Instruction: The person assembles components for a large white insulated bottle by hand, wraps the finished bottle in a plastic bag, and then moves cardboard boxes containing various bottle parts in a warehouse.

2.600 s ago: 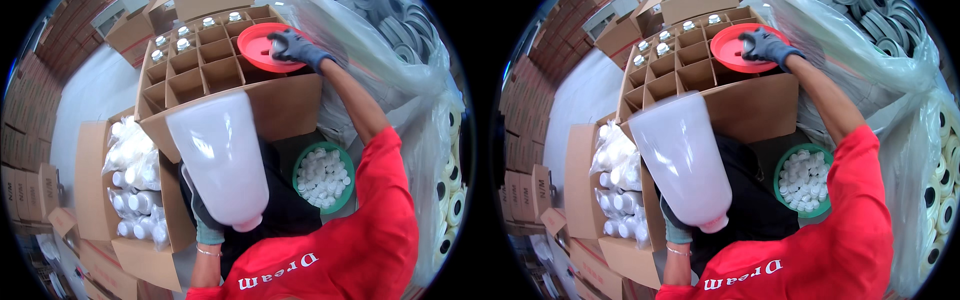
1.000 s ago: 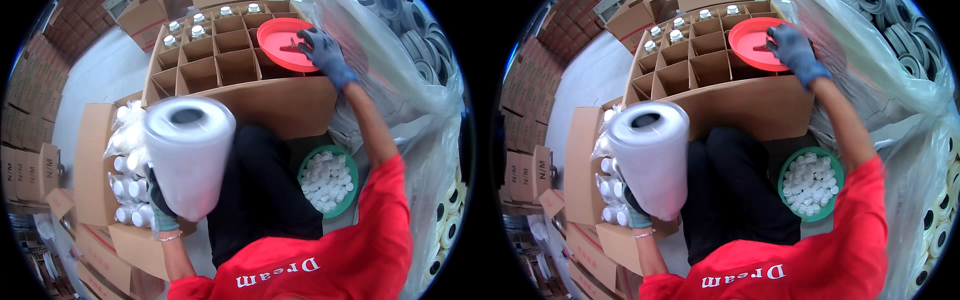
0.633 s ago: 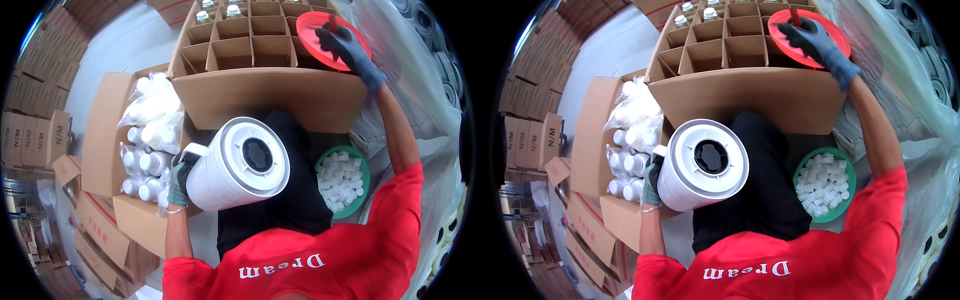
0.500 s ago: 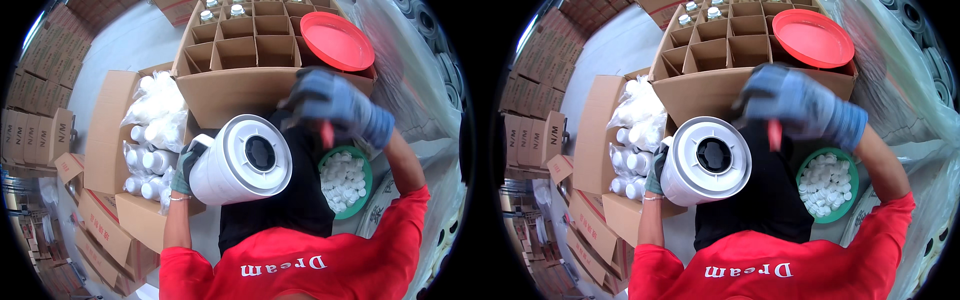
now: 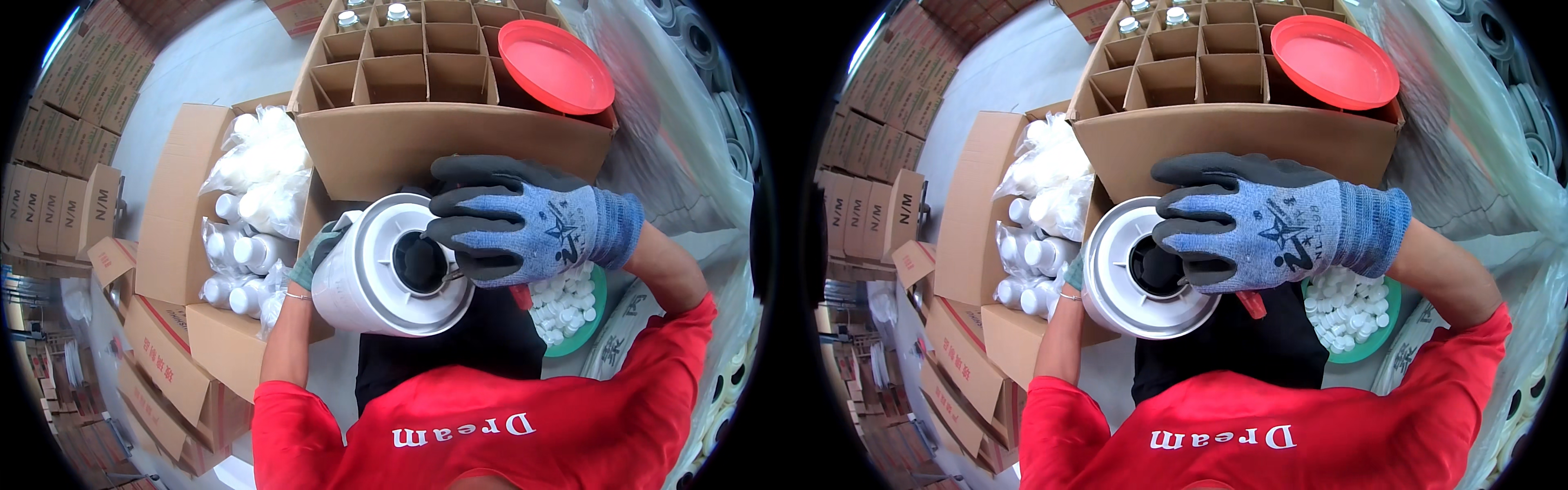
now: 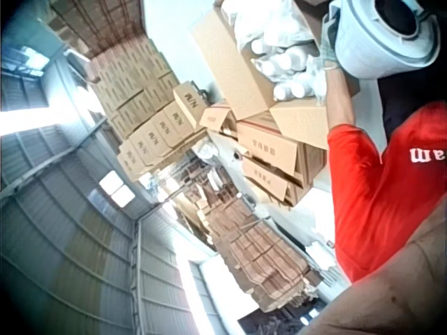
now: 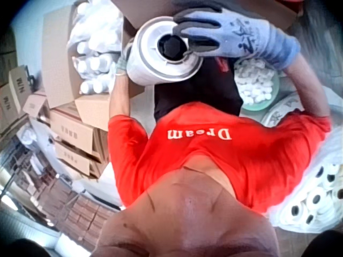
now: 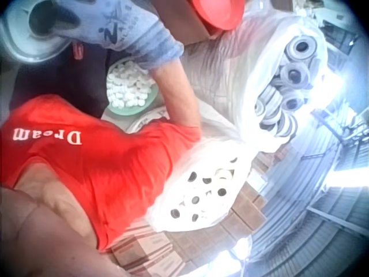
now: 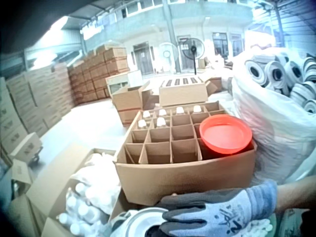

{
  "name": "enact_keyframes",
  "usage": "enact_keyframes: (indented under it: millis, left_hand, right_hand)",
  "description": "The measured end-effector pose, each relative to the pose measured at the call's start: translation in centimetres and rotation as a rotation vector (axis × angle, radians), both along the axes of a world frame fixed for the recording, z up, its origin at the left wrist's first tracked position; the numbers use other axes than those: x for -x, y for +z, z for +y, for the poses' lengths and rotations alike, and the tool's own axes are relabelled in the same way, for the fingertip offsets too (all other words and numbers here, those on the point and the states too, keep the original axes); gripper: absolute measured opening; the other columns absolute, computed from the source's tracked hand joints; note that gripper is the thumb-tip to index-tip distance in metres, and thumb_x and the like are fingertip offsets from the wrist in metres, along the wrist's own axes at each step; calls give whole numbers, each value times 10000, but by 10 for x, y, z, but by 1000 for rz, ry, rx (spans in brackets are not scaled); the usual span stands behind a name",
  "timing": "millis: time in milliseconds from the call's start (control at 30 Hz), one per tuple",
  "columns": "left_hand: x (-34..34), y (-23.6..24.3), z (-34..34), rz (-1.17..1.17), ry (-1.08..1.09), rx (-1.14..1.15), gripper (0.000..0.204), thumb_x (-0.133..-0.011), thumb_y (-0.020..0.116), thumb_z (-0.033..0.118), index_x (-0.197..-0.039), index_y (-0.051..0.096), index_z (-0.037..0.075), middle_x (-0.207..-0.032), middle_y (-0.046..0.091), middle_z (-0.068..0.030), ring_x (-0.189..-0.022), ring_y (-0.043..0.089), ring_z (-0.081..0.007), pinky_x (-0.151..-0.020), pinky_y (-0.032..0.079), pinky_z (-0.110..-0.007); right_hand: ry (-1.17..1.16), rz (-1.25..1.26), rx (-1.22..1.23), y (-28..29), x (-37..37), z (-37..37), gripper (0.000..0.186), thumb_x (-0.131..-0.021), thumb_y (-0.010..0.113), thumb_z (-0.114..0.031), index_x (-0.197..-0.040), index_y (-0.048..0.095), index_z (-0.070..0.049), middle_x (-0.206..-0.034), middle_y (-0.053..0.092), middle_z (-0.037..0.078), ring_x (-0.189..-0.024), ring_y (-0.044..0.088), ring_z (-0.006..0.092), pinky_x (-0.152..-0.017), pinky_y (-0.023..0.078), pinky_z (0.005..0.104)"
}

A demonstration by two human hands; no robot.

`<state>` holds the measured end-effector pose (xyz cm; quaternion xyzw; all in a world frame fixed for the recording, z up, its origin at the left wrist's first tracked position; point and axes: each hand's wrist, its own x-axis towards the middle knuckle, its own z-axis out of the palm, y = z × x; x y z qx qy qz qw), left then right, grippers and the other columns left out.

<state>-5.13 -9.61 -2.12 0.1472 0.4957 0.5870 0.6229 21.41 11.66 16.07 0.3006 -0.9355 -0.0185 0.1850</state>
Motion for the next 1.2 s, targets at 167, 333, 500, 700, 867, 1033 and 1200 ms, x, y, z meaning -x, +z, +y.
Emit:
enact_keyframes:
  millis: [167,333,500,700,867,1033,1200]
  left_hand:
    - [2,-12,-2,22,-85,-16,296,-918,631,217,-1148,634,30,-1045,668,-41,-919,641,-112,-814,533,-269]
    - [-17,19,0,59,17,-8,245,-905,623,147,-1107,650,12,-996,679,-44,-858,654,-120,-766,535,-261]
    - [-32,22,-9,801,-67,-114,215,-855,618,84,-1030,669,-31,-952,679,-62,-816,649,-137,-696,515,-272]
    - [-9,39,-10,967,220,-62,222,-795,587,42,-981,686,-30,-874,706,-116,-756,660,-170,-668,517,-301]
    - [-10,122,38,1856,0,-536,415,-638,654,36,-1049,659,101,-948,694,-86,-935,647,-300,-951,465,-426]
    - [-81,126,56,1920,-164,-785,409,-696,733,347,-1027,636,128,-1076,623,-49,-1072,594,-252,-1046,411,-463]
    - [-111,81,17,1690,-340,-872,421,-777,668,294,-1160,612,128,-1263,562,-93,-1231,500,-287,-1112,325,-487]
  right_hand:
    - [-16,-36,115,-9,4,-10,293,-675,688,-253,-958,659,-185,-1142,567,51,-1160,536,261,-1031,435,503]
    - [29,-110,14,-10,-2,-10,300,-694,683,-224,-984,645,-157,-1201,559,107,-1158,536,309,-997,448,513]
    - [-78,-86,300,-33,-15,-1,291,-677,715,-216,-924,619,-95,-1048,604,119,-916,607,304,-750,511,441]
    - [-338,-235,806,-74,-29,4,405,-662,738,-199,-1007,551,-97,-937,525,130,-817,571,358,-671,459,438]
    - [-158,-241,-45,-46,-65,29,303,-713,662,-120,-1016,644,-126,-1067,571,136,-879,588,301,-783,490,412]
    - [-853,164,201,-37,-53,150,167,-790,630,-110,-884,531,-15,-941,551,182,-873,555,405,-733,447,447]
    - [-1107,24,281,-109,-38,320,261,-889,647,-226,-973,513,-18,-948,534,206,-904,564,385,-754,437,457]
